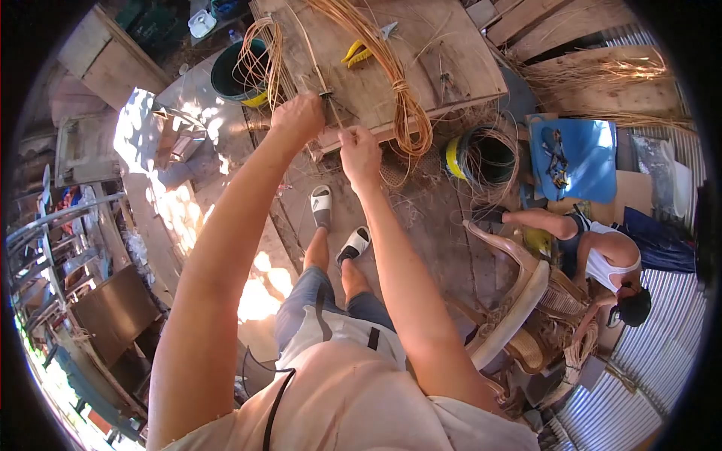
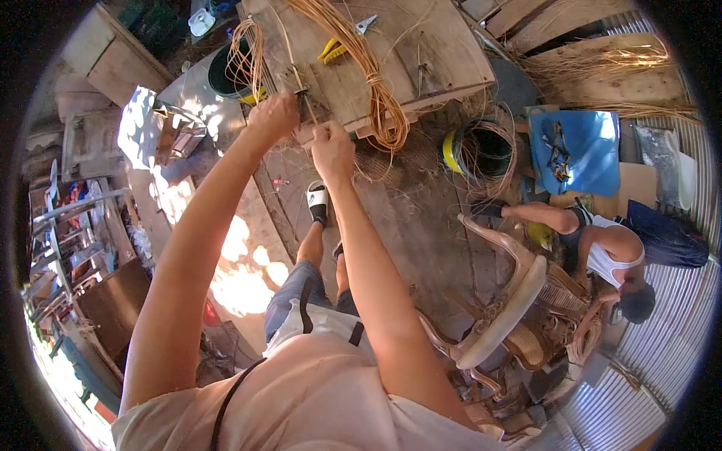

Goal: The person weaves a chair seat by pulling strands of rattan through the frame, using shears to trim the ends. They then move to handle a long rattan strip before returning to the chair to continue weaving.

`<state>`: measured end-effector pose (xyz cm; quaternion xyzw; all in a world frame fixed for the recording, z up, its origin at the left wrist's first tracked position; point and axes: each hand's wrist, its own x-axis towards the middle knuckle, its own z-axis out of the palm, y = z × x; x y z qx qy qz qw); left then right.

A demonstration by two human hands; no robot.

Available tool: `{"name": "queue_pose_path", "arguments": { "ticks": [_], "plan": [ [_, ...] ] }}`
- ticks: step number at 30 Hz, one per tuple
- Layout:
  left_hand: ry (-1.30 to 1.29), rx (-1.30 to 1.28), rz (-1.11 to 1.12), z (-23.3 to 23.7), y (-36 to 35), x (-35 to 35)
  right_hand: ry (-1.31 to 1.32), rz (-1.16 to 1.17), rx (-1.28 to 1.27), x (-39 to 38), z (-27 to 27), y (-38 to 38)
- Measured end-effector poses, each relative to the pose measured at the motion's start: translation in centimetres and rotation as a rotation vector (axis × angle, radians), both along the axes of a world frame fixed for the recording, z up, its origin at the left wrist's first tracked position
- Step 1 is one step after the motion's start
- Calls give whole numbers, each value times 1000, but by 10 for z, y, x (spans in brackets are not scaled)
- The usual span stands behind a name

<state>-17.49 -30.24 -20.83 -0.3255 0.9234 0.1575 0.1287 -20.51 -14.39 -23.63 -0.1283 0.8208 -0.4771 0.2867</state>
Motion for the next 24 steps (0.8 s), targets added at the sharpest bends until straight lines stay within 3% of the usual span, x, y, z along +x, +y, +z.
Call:
{"name": "queue_pose_path", "arguments": {
  "ticks": [1, 3, 5, 7, 10, 14, 16, 18, 20, 23, 24],
  "plan": [
    [-2, 5, -2, 1, 0, 0, 350, 65, 148, 6, -1, 6],
    [-10, 36, -27, 3, -1, 1, 225, 16, 160, 31, 2, 36],
    [-22, 49, -21, 6, -2, 2, 290, -31, -41, 46, -1, 55],
    [-18, 48, -9, 5, -6, -2, 243, 22, 31, 31, 2, 48],
    [-17, 7, -68, -1, -7, 5, -583, 46, -175, 7, 3, 33],
    [-18, 15, -27, 3, -3, 3, -558, 5, -364, -11, -8, -8],
    [-31, -8, -50, 1, -3, 3, 75, -76, -193, -3, -26, -13],
    [14, 9, -53, -12, -6, 5, 137, -25, -92, 9, -27, 35],
    [21, 12, -37, -12, -8, 2, 23, -88, -230, 39, -22, 89],
    [-2, 16, -27, -2, 1, 5, -92, -41, -126, 50, -10, 106],
    [-12, 2, -21, 5, 0, 1, -327, -54, -195, 45, 4, 100]
  ]
}}
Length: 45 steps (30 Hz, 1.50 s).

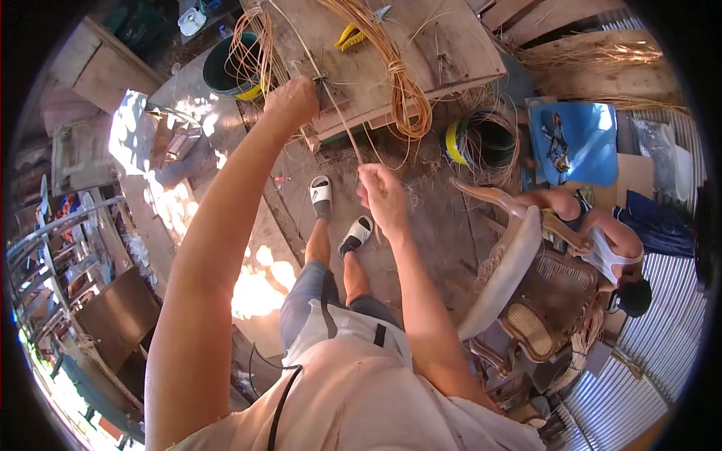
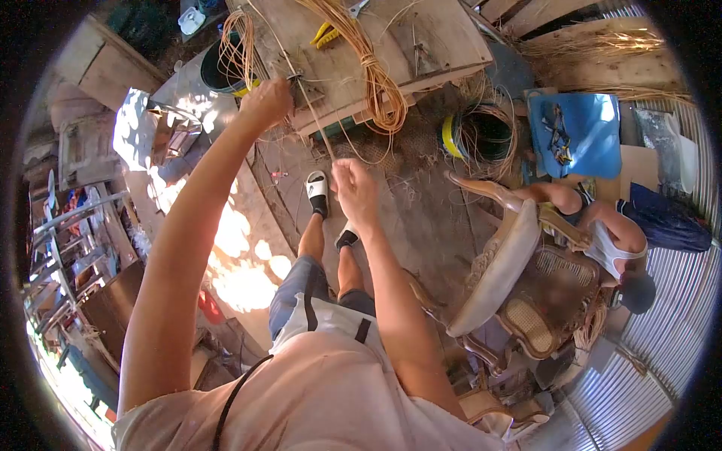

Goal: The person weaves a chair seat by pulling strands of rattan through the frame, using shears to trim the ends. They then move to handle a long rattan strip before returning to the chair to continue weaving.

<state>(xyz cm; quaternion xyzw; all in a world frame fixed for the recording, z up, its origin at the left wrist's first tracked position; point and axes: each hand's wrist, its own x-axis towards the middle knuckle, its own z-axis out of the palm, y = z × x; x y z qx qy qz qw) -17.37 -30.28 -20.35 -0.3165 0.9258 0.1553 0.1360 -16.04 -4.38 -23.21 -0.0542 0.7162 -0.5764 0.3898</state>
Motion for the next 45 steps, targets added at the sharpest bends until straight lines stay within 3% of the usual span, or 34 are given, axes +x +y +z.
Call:
{"name": "queue_pose_path", "arguments": {
  "ticks": [1, 3, 6, 8, 10, 13, 15, 16, 20, 22, 24, 25, 27, 29, 30, 32, 34, 38, 40, 43, 44, 45],
  "plan": [
    [3, -2, -4, -1, -1, -2, 3, -4, -2, -9, 6, -7],
    [49, -7, 8, -8, -1, 0, -326, 82, -155, -34, 9, -33],
    [-21, -11, -2, -3, 3, -4, -347, 66, -166, -58, 12, -89],
    [-19, -26, -3, -5, 2, -5, 222, 25, -111, -56, -29, -101],
    [-24, -26, -7, -4, 4, -3, 340, -10, -17, -33, -50, -49],
    [-89, 11, 0, -6, 4, -1, 153, -84, -44, -2, -32, 14],
    [-76, -9, -25, -3, -1, -5, -295, -9, -112, -15, -12, 16],
    [-70, -14, -31, 2, -3, -9, -396, -46, -137, -20, -2, 6],
    [-51, 5, -17, -11, -2, -3, -453, -37, -272, -47, -8, -72],
    [-41, -1, -9, -15, -2, -3, -37, 25, -129, -53, -30, -94],
    [-35, -10, -40, -10, -2, -2, 53, -15, -176, -38, -45, -40],
    [-33, -16, -44, -7, -2, -4, -95, -192, -176, -19, -30, -4],
    [-42, -6, -35, -8, -1, -2, -49, -124, 56, 9, -13, 78],
    [-38, 4, -76, -15, -4, -3, -24, 12, 49, 23, 2, 113],
    [-23, 15, -41, -7, 1, -1, -28, 17, 51, 21, 7, 110],
    [-2, 8, -12, 3, -2, -4, -401, 132, -15, 2, 13, 90],
    [-41, 11, 2, -3, 1, -5, -566, 194, -153, -21, 5, 44],
    [-42, -12, -86, -22, -6, -1, -251, 215, -180, -60, -1, -81],
    [-56, -26, 0, -21, -3, -6, 292, -62, 7, -57, -22, -127],
    [-35, -32, -122, -39, -15, 0, 495, 11, 45, -52, -29, -93],
    [-51, -38, -133, -35, -13, 2, 824, 177, 190, -44, -32, -51],
    [-50, -36, -52, -28, -6, -2, 249, 112, 105, -28, -44, 3]
  ]
}}
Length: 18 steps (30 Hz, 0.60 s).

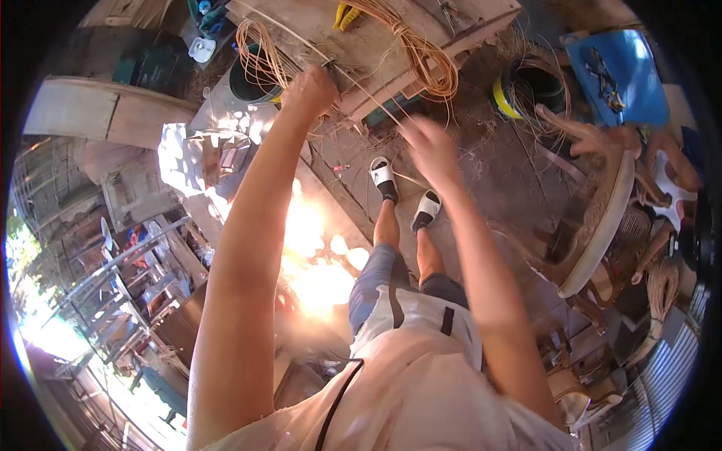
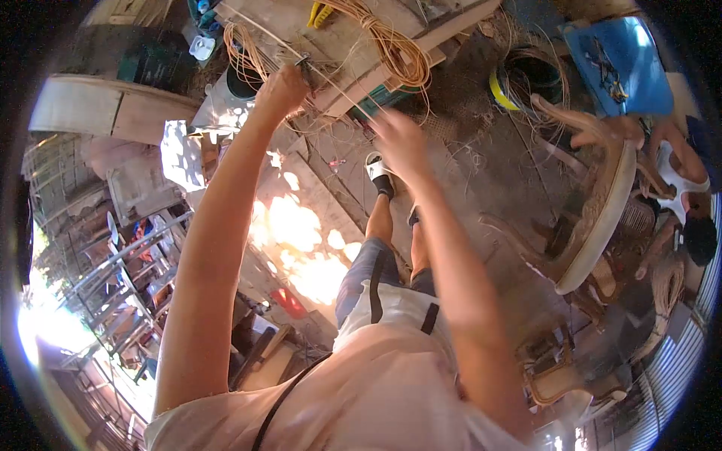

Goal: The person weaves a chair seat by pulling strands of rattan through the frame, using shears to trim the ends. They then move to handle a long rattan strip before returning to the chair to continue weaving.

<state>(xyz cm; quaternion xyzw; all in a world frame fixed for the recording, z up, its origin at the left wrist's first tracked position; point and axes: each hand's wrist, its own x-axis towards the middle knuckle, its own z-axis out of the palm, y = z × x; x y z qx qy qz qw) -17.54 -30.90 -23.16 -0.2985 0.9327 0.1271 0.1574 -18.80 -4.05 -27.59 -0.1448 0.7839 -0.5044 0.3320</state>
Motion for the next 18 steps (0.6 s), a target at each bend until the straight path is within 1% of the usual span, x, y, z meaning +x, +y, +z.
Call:
{"name": "queue_pose_path", "arguments": {
  "ticks": [1, 2, 3, 4, 6, 7, 8, 9, 11, 13, 15, 16, 17, 18],
  "plan": [
    [10, 1, 86, 5, 5, -3, -116, -224, -93, 31, -8, 60],
    [13, 0, 88, 1, 0, -2, -120, -209, 0, 53, -16, 121],
    [9, 6, 34, -8, -6, -1, -170, -96, 80, 60, 16, 158],
    [1, 13, -25, -13, -10, -1, -171, -102, 79, 56, 24, 164],
    [-40, 20, -11, 1, 1, 1, -504, 7, 101, 54, 40, 174],
    [-62, 21, 14, 6, 2, -5, -712, -156, -33, 46, 60, 147],
    [-51, 14, 12, 6, 1, -9, -796, -80, -131, 34, 45, 133],
    [-30, 7, 35, -4, -3, -6, -890, -4, -228, 22, 27, 116],
    [-16, 2, 46, -15, -5, -7, -783, 157, -172, -4, 15, 42],
    [-46, -48, -49, -17, -8, -6, -552, 361, -167, -21, 7, -27],
    [-46, -41, -54, -16, -9, -6, -484, 64, -293, -18, 18, -75],
    [-34, -26, -53, -22, -11, -4, -492, 59, -297, -18, 12, -88],
    [-39, -27, -57, -27, -14, -4, -173, -42, -226, -18, 8, -97],
    [-46, -69, -161, -45, -27, -2, 149, -140, -147, -17, 2, -99]
  ]
}}
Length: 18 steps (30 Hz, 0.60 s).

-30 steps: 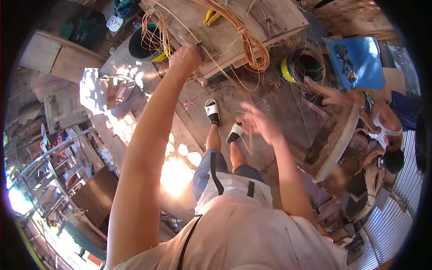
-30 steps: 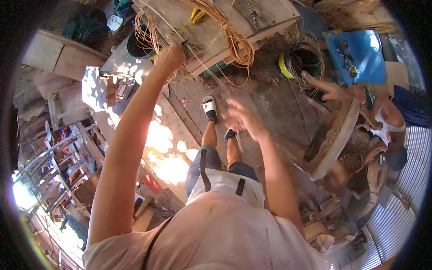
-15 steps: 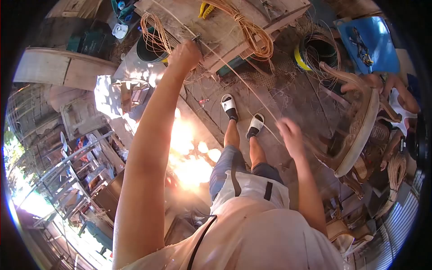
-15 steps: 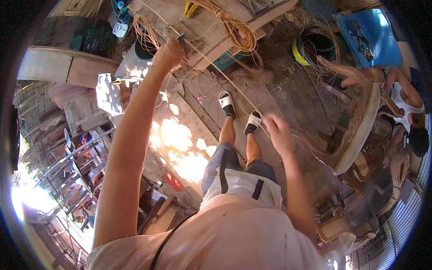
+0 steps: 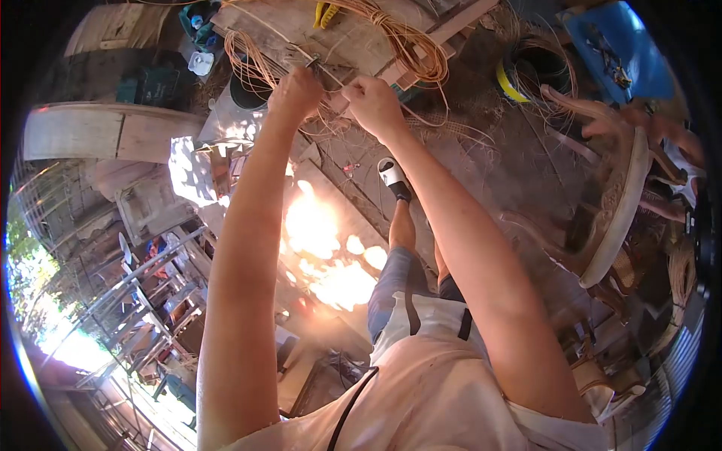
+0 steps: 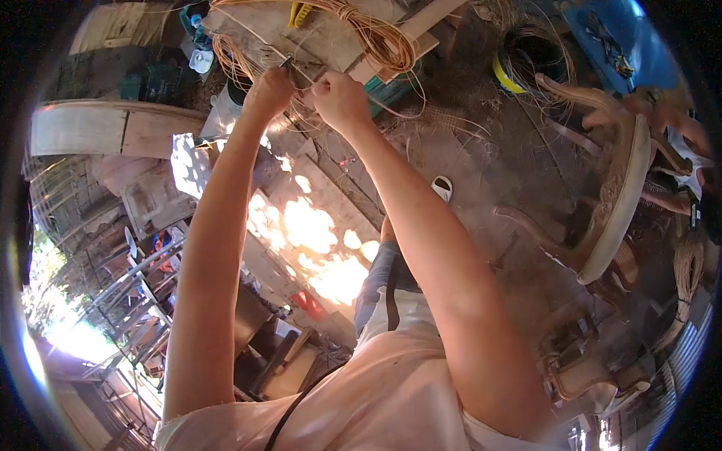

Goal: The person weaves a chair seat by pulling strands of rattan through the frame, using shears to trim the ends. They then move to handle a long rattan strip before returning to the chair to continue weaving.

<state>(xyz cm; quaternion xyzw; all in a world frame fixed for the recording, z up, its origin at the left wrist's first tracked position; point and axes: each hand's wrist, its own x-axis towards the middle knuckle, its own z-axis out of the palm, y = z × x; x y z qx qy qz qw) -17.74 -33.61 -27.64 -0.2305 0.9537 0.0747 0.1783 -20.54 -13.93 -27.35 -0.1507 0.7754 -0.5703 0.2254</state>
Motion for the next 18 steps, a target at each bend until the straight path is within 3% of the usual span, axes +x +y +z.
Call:
{"name": "queue_pose_path", "arguments": {
  "ticks": [1, 3, 4, 7, 9, 10, 11, 12, 13, 14, 15, 17, 18],
  "plan": [
    [-1, -19, -54, -12, -10, 2, 0, -3, 1, 5, -10, 10],
    [-2, -40, -118, -30, -26, 5, 377, 30, 35, 14, -27, 57],
    [-1, -41, -107, -31, -25, 4, -88, 12, 65, 28, 7, 107],
    [-42, -50, -116, -32, -22, 1, -304, -107, 93, 108, 28, 291],
    [24, -55, -120, -39, -31, -1, -281, -118, 441, 170, 50, 430],
    [57, -58, -123, -42, -35, -2, -746, -439, 412, 224, 38, 525],
    [0, -160, -406, -24, -23, 1, -370, -190, 726, 260, 58, 591],
    [-44, -271, -686, -2, -6, 3, -510, -243, 787, 285, 85, 629],
    [8, -409, -899, 25, 12, 6, -484, -314, 794, 307, 91, 656],
    [32, -441, -883, -19, -18, 8, -614, -458, 654, 314, 114, 650],
    [339, -352, -869, 1, -12, 22, -725, -599, 487, 318, 135, 635],
    [415, -13, -173, 35, 12, 51, -437, -493, 340, 321, 110, 611],
    [537, 125, 155, 52, 25, 67, -589, -563, 201, 291, 132, 568]
  ]
}}
